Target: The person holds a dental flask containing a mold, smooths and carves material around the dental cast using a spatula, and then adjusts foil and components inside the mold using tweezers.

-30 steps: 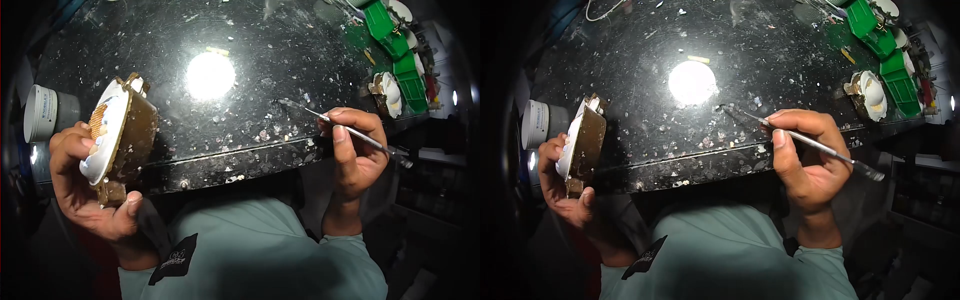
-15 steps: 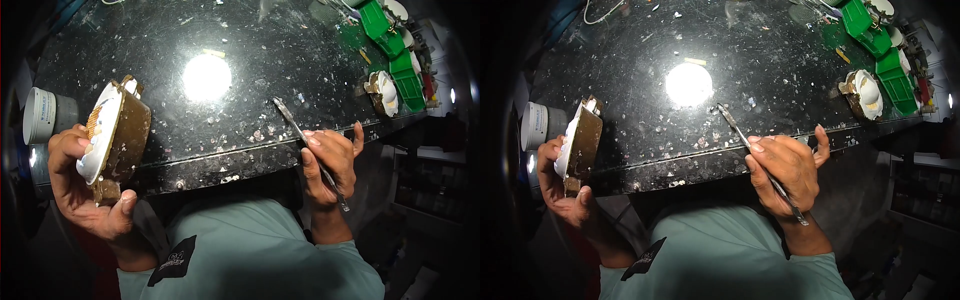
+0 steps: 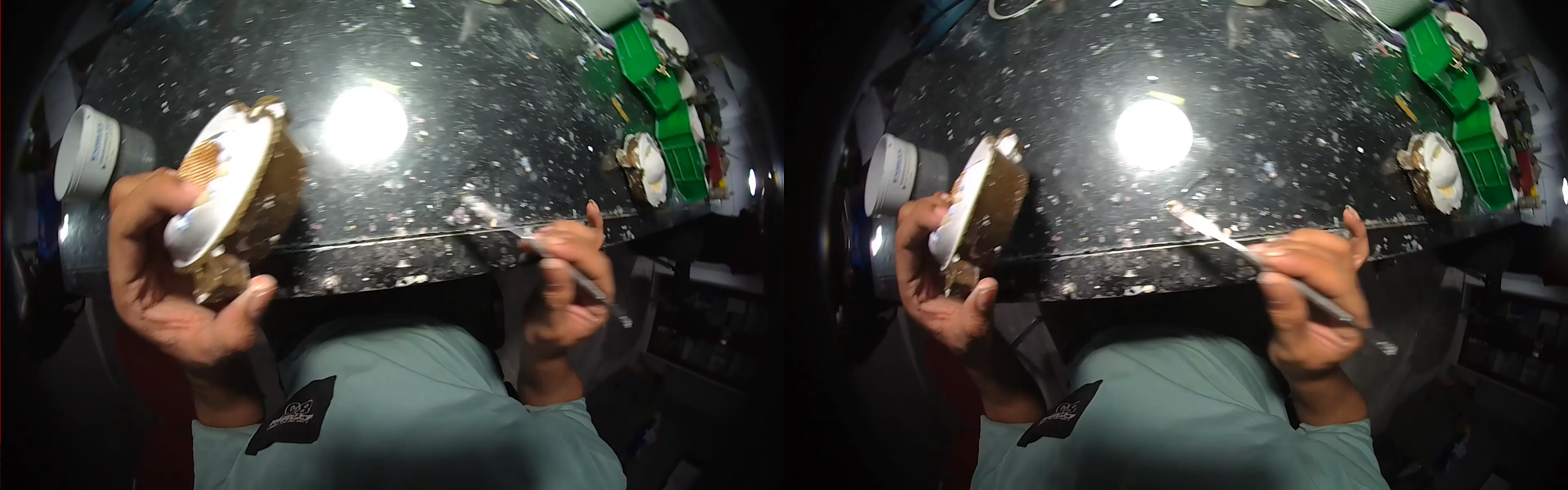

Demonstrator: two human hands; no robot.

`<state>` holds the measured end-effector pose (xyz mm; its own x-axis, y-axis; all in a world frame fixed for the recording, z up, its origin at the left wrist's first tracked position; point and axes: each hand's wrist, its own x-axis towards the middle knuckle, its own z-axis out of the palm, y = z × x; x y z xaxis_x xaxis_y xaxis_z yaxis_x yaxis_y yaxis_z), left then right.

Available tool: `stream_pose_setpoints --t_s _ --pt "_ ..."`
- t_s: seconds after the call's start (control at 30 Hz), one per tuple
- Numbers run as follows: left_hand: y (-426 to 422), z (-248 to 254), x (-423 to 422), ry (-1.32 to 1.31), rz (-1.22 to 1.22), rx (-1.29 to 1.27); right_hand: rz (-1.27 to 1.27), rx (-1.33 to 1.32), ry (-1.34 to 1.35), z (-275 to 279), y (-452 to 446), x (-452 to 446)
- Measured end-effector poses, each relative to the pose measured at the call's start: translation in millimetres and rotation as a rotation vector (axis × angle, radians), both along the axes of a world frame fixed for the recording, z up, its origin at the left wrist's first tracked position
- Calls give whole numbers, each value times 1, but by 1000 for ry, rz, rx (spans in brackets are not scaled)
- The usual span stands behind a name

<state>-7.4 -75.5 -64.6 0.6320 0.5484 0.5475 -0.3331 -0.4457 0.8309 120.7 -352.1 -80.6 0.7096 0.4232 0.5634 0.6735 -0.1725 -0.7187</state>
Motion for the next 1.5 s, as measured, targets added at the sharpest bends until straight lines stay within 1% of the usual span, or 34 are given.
stream_pose_setpoints --t_s 0.03,0.07,0.1,0.17,0.2,0.27,0.3,0.4,0.53,0.73,0.83,0.93,1.03,1.23,1.5 --pt "-1 2 0 13 -19 -41 19 163 99 5 7 1" --pt "7 1 -4 48 -69 71 75 261 168 15 19 2" --pt "12 0 -7 51 -111 117 131 359 238 27 32 6" --pt "19 -1 -7 25 -170 165 334 285 179 43 46 19" --pt "19 -2 -5 -6 -179 148 447 244 129 51 54 24" --pt "16 -4 -2 -38 -180 113 583 249 38 64 81 30" --pt "15 -3 -2 -38 -173 99 624 274 -17 72 93 34" --pt "13 2 -3 -26 -155 122 601 322 -142 83 134 42" --pt "9 4 -3 -30 -138 19 804 302 -212 88 161 47" --pt "13 2 -5 -9 -124 78 669 288 -242 83 157 42" --pt "13 2 -4 -15 -119 80 705 346 -168 79 159 42" --pt "13 0 -4 -27 -131 72 684 373 -129 76 162 36" --pt "13 0 -4 -30 -131 82 655 331 -203 78 160 39" --pt "15 0 -4 -34 -146 101 679 260 -351 79 161 50" --pt "16 -2 -4 -40 -139 115 648 226 -359 78 161 48"
